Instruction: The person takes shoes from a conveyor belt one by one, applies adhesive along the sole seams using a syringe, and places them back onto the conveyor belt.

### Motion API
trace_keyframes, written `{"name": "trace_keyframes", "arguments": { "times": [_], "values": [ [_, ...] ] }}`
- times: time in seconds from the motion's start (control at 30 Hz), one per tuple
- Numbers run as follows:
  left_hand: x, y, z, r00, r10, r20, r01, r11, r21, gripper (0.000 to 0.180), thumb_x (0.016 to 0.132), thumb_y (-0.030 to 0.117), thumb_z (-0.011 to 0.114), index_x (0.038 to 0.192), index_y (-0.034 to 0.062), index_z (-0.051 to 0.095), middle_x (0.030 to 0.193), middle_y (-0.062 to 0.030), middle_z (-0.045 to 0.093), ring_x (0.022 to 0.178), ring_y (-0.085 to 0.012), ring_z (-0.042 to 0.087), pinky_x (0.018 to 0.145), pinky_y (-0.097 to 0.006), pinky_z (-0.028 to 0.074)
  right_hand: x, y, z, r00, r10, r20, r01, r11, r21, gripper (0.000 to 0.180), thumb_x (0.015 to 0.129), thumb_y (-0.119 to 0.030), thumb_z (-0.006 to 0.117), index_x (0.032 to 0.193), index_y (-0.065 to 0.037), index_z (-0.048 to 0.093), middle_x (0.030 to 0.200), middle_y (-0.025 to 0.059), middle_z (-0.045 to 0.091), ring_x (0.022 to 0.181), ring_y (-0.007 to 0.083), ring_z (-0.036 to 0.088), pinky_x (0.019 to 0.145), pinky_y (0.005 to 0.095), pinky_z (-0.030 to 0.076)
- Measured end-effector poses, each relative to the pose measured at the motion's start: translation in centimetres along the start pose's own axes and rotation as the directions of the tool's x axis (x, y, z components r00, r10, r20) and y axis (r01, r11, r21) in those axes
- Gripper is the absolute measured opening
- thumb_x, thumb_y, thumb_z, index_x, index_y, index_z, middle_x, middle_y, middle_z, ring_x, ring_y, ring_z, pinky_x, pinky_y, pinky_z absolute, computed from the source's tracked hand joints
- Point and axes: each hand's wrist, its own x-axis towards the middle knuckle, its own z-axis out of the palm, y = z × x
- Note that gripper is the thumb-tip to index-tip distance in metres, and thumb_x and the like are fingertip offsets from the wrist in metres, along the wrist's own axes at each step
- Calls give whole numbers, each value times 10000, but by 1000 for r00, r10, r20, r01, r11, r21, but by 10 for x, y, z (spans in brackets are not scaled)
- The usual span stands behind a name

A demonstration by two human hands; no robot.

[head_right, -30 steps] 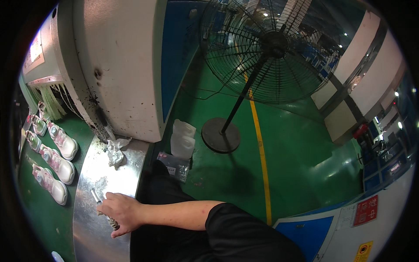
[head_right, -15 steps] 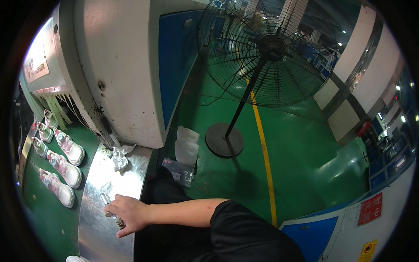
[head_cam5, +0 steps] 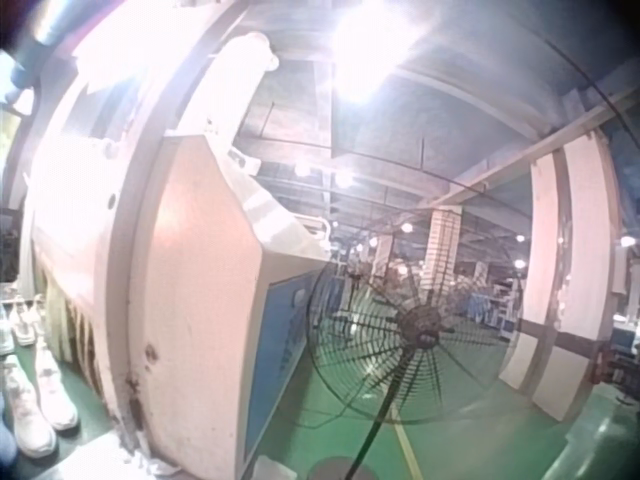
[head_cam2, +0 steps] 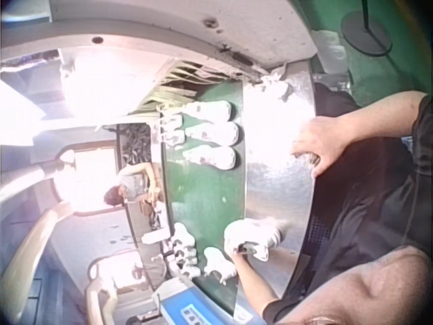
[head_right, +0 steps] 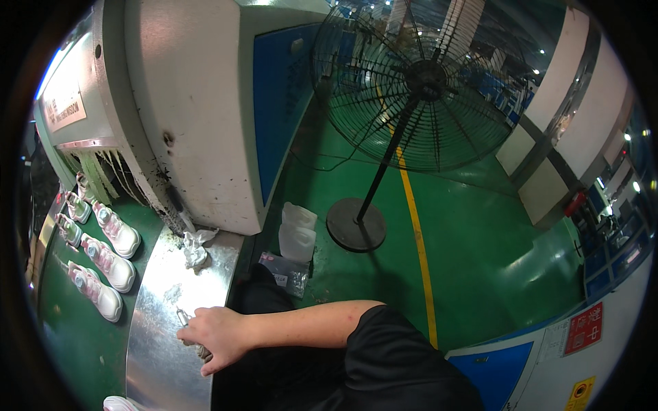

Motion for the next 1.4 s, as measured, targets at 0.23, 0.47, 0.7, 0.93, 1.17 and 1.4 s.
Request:
{"name": "trace_keyframes", "arguments": {
  "times": [0.23,0.47,0.7,0.93,1.17,1.4],
  "values": [
    [-63,89,122,984,39,174,35,914,-404,446,826,264,577,1188,13,508,1125,-160,580,989,-282,581,865,-420,479,7,-3,2,994,89,63,-98,984,151,808,691,-455,742,1304,-15,453,978,135,610,933,315,572,815,392,466],
    [-80,133,166,937,49,346,281,482,-830,643,799,382,639,1293,23,437,1233,-170,543,1097,-290,564,951,-436,462,20,-50,-27,999,0,47,-11,970,243,787,678,-475,786,1252,-25,491,1084,180,613,934,327,622,816,372,502],
    [-83,104,129,967,85,240,158,537,-828,591,704,225,703,1197,-9,478,1102,-226,605,1008,-356,630,876,-483,529,50,-90,-4,974,-226,-29,64,151,986,1064,629,-629,774,1315,44,317,1110,162,501,1014,233,536,889,359,443],
    [-95,106,129,939,288,187,-10,567,-824,630,650,144,752,1194,36,454,1080,-218,579,1010,-329,610,848,-428,527,83,-131,8,940,-337,-41,-10,-148,989,1024,695,-745,625,1278,65,397,1043,198,535,944,261,527,810,352,418],
    [-94,111,129,858,447,253,-70,590,-804,618,643,41,781,1186,22,487,1094,-253,586,1057,-401,600,888,-498,514,91,-154,-5,958,-234,165,-181,-50,982,737,816,-688,533,1164,-40,499,952,235,649,1031,333,546,950,476,369],
    [-100,123,131,842,484,238,-108,584,-805,598,611,8,776,1139,24,499,1067,-240,597,1035,-367,618,886,-474,528,94,-156,4,962,-256,99,-109,-25,994,733,822,-687,525,1162,-39,498,933,221,647,1013,329,547,912,458,387]
  ]
}}
